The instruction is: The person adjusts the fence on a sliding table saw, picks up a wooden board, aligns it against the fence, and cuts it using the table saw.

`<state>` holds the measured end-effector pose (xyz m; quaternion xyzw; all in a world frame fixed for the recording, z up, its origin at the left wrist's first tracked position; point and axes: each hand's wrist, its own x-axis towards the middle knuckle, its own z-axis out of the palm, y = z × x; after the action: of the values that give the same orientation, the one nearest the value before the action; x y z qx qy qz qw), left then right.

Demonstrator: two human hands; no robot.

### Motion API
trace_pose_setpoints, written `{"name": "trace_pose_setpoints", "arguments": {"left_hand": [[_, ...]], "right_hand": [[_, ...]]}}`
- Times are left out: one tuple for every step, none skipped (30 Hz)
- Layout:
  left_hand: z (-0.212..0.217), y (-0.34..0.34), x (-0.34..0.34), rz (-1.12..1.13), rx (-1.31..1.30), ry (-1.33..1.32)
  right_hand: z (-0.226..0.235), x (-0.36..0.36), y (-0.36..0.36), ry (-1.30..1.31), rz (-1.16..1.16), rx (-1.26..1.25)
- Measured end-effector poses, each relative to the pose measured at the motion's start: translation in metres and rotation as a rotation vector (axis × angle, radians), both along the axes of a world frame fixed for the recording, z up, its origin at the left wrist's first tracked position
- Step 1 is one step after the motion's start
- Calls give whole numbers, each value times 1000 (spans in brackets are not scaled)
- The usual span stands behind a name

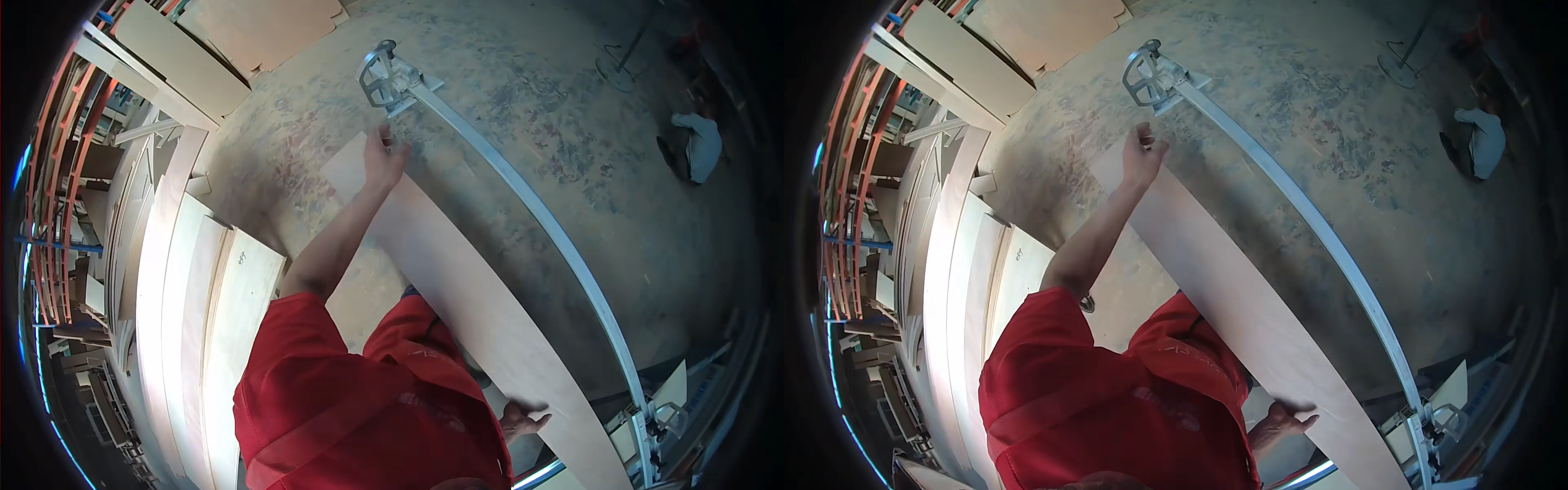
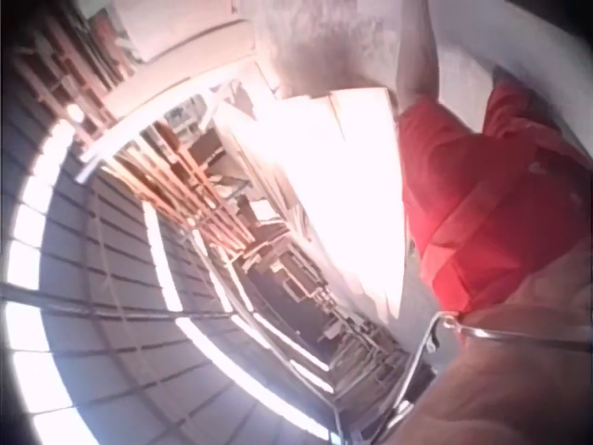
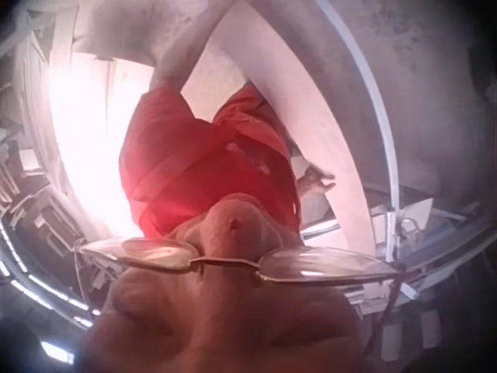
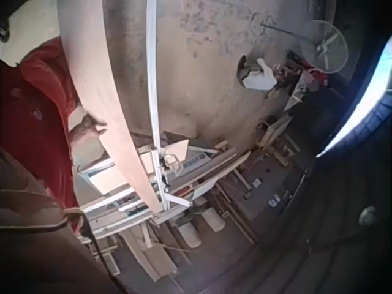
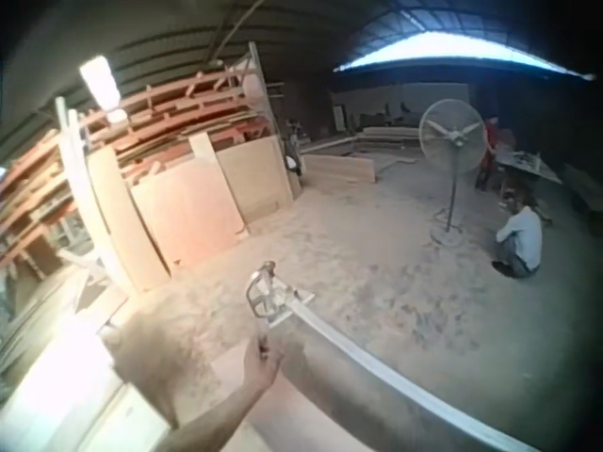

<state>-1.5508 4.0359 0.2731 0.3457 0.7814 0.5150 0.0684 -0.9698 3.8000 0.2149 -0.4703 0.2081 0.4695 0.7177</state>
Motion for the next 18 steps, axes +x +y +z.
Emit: {"name": "trace_pose_setpoints", "arguments": {"left_hand": [[-6,12,-50,108,13,-10],[-16,26,-97,178,20,172],[-23,42,-127,237,20,349],[-29,59,-154,236,12,340],[-35,77,-173,143,-79,192],[-37,90,-188,53,-168,45],[-40,96,-198,-33,-255,-101],[-34,100,-204,-37,-261,-104],[-19,99,-199,-85,-316,-11],[0,99,-194,-134,-368,82],[22,93,-197,-165,-418,190],[35,90,-203,-158,-426,196],[44,91,-208,-186,-460,219],[52,93,-212,-214,-493,242],[56,95,-214,-242,-527,263],[58,96,-212,-241,-530,263],[58,96,-208,-232,-517,252],[58,95,-205,-222,-505,241]], "right_hand": [[-1,-2,13,-48,-34,-75],[-7,-3,28,-89,-60,-144],[-23,10,26,-101,-64,-152],[-38,21,19,-248,61,-124],[-58,37,7,-392,184,-100],[-66,43,6,-533,311,-75],[-74,51,10,-536,314,-84],[-83,52,16,-598,351,-46],[-85,55,16,-665,386,-16],[-85,61,15,-732,421,15],[-84,58,24,-722,431,12],[-81,57,36,-658,426,-14],[-78,58,50,-598,416,-40],[-76,57,60,-538,406,-65],[-73,55,69,-534,411,-67],[-75,58,75,-561,417,-107],[-77,61,80,-588,423,-149],[-79,63,83,-616,430,-191]]}}
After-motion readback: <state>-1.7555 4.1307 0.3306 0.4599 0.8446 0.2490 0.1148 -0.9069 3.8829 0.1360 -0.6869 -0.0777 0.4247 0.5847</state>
